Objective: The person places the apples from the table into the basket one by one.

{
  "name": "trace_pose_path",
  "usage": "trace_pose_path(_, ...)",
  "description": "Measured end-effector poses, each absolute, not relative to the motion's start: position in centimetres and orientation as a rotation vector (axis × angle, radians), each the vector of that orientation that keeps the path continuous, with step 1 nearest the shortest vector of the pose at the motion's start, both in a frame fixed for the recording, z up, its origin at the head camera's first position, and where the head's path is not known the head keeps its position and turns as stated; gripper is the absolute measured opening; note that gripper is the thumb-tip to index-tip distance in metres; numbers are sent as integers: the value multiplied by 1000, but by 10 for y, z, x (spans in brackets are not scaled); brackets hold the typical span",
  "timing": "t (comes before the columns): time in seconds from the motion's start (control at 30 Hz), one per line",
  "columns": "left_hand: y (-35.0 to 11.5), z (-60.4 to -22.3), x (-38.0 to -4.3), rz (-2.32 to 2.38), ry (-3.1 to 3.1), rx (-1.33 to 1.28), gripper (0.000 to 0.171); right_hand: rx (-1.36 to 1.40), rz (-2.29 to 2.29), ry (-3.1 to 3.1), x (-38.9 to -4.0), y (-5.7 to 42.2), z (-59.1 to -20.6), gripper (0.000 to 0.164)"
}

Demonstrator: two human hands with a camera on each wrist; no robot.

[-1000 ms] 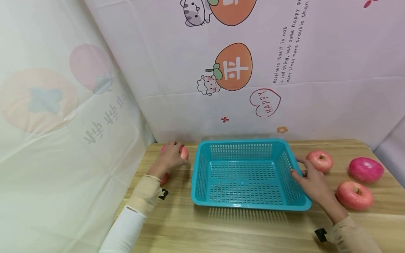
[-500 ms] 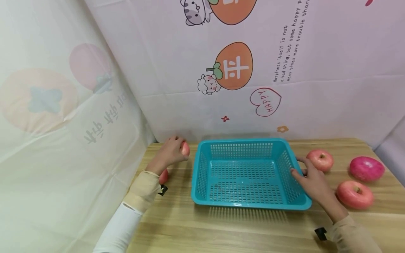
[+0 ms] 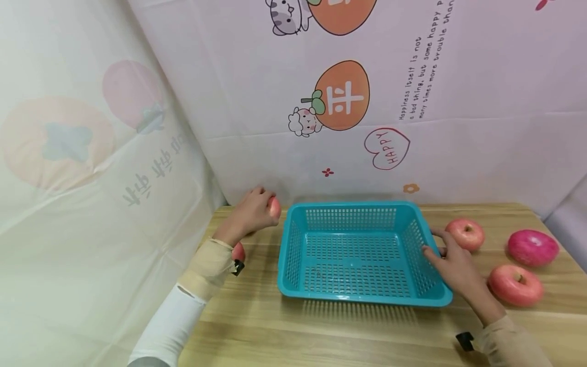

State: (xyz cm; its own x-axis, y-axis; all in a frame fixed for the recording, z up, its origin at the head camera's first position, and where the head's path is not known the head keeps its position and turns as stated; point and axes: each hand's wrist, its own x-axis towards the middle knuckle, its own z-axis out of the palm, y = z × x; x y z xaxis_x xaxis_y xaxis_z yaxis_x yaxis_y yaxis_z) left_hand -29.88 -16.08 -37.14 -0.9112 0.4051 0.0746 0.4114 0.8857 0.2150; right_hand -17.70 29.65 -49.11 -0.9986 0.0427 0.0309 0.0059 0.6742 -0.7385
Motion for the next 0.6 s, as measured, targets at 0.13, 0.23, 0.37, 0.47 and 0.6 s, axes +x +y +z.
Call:
trace_pose_path(0.13,-155,-368,-298,-333,-3027,-655,65,-51,1262,-2838,-177,297,-492,72)
trace_pose_path(0.23,-151,-366,-297,-333,-3024,-671,66,-52,1266,-2840,-177,297,-492,72)
trace_pose_path(0.37,-145,-363,-296,-341,-3015,-705,68,-47,1261,-2831,-178,297,-492,70)
trace_pose_path(0.47,-141,-362,-297,-343,-3005,-731,66,-41,1259,-2826,-178,298,-492,70)
trace_pose_path(0.6,-136,-361,-297,-316,-2996,-762,64,-33,1255,-2826,-179,298,-493,70)
